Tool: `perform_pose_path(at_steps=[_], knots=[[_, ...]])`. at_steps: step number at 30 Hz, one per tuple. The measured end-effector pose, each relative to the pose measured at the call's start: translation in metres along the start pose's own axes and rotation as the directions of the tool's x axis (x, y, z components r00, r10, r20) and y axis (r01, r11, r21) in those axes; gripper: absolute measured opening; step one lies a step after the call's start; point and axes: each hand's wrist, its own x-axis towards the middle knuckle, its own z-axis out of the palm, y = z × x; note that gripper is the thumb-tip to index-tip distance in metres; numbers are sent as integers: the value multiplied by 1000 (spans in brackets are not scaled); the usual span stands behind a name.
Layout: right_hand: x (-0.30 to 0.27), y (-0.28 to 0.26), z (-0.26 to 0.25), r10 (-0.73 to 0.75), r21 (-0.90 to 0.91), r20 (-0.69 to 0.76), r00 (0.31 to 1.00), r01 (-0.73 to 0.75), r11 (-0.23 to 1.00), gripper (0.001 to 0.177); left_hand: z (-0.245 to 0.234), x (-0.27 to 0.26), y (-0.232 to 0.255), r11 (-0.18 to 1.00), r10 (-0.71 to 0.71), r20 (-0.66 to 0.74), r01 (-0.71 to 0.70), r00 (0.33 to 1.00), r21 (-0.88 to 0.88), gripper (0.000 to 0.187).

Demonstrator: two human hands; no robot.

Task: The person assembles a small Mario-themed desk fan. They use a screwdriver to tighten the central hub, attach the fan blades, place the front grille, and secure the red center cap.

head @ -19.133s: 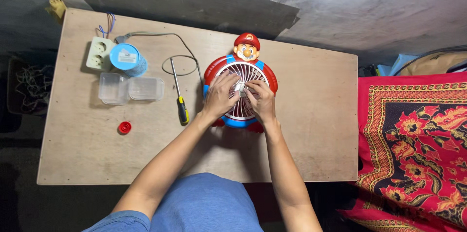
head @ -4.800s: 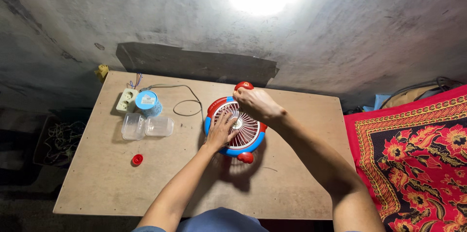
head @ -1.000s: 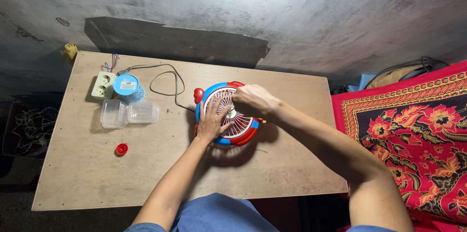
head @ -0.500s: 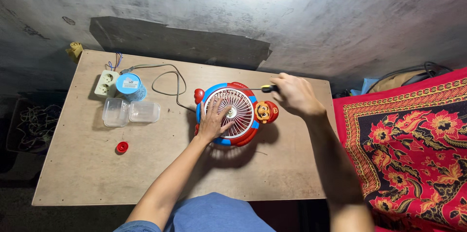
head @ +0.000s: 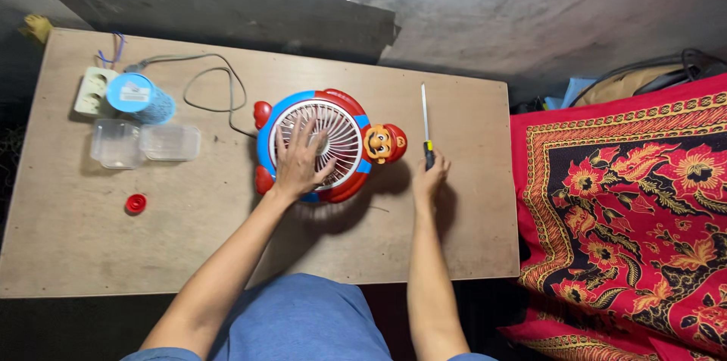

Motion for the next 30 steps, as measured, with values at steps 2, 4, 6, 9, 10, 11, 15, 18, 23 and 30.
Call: perform_pose_path(at_steps=[2, 4, 6, 9, 10, 11, 15, 18, 23, 30], knots=[[-21, 19, 15, 41, 1, 12, 999, -41, 999, 37, 0, 4, 9, 1000, 3, 8, -3, 1000, 12, 69], [-34, 26, 26, 33, 34, -8, 999, -32, 999, 36, 2, 9, 19, 999, -4, 6, 4, 1000, 32, 69], [-42, 33, 32, 42, 22, -10, 999, -42, 999, 35, 6, 12, 27, 998, -19, -5, 19, 1000, 61, 67], [-51, 34, 28, 68, -125, 12, 998, -66, 990, 35, 12, 17, 39, 997, -45, 45, 42, 998, 65, 68], [-52, 34, 25, 60, -210, 18, 998, -55, 976, 35, 14, 18, 43, 997, -41, 42, 39, 998, 64, 68], [-51, 33, 24, 50, -290, 24, 998, -41, 956, 36, 16, 20, 45, 997, -38, 34, 36, 999, 65, 67], [-48, 37, 21, 97, -319, 77, 992, -68, 945, 47, 20, 25, 50, 997, -34, 40, 31, 999, 74, 68], [-47, 41, 20, 101, -321, 102, 990, -63, 945, 54, 22, 28, 52, 999, -27, 71, 24, 997, 45, 70], [-37, 27, 9, 132, -240, 116, 984, -101, 965, 66, 22, 34, 54, 999, -36, 82, 34, 996, 23, 68], [-3, -73, -28, -213, -4, 120, 970, 215, 977, 51, -2, 24, 42, 999, -51, 27, 50, 998, 11, 74]])
